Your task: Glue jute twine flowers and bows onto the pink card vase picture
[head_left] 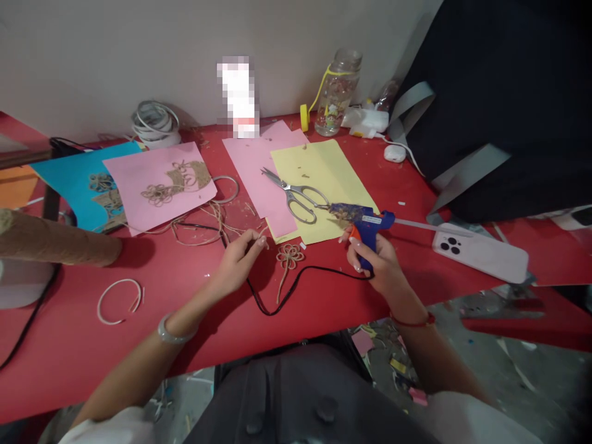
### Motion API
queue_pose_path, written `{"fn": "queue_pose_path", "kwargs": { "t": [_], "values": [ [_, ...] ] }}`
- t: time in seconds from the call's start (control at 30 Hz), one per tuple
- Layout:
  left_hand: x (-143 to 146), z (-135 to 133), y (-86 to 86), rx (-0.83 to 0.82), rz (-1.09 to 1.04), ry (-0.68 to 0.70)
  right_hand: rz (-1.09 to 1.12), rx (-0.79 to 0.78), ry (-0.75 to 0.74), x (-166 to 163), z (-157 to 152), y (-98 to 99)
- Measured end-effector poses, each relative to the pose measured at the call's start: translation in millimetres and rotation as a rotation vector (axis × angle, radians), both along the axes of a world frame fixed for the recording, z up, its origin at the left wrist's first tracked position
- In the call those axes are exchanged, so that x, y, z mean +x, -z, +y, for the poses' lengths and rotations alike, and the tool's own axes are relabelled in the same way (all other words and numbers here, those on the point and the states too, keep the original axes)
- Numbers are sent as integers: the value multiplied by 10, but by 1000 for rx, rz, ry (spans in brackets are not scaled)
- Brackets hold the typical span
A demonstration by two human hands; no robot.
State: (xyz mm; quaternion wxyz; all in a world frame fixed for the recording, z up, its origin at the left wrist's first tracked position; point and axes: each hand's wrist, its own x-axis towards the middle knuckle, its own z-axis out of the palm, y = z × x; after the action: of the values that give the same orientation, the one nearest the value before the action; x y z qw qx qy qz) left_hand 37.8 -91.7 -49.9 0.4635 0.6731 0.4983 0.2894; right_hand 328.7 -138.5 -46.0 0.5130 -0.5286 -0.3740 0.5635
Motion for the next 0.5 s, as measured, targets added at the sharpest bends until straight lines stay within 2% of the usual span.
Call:
{"fn": "queue_pose_path", "kwargs": {
  "t": [0.2, 0.27, 0.37, 0.4, 0.43, 0.5],
  "values": [
    [129, -47, -130, -40, -57, 6, 20, 10, 94, 35, 85, 89],
    [218, -96, -177, -164, -230, -31, 25, 2, 102, 42, 111, 120],
    [308, -110, -210, -474, -553, -55, 26, -11, 102, 49, 131, 149],
    [320, -101, -210, -528, -618, -58, 32, -11, 104, 51, 135, 154],
    [324, -93, -206, -533, -642, -61, 37, -9, 105, 53, 137, 158],
    [313, -89, -184, -432, -547, -81, 40, -8, 101, 57, 139, 164]
  ]
}}
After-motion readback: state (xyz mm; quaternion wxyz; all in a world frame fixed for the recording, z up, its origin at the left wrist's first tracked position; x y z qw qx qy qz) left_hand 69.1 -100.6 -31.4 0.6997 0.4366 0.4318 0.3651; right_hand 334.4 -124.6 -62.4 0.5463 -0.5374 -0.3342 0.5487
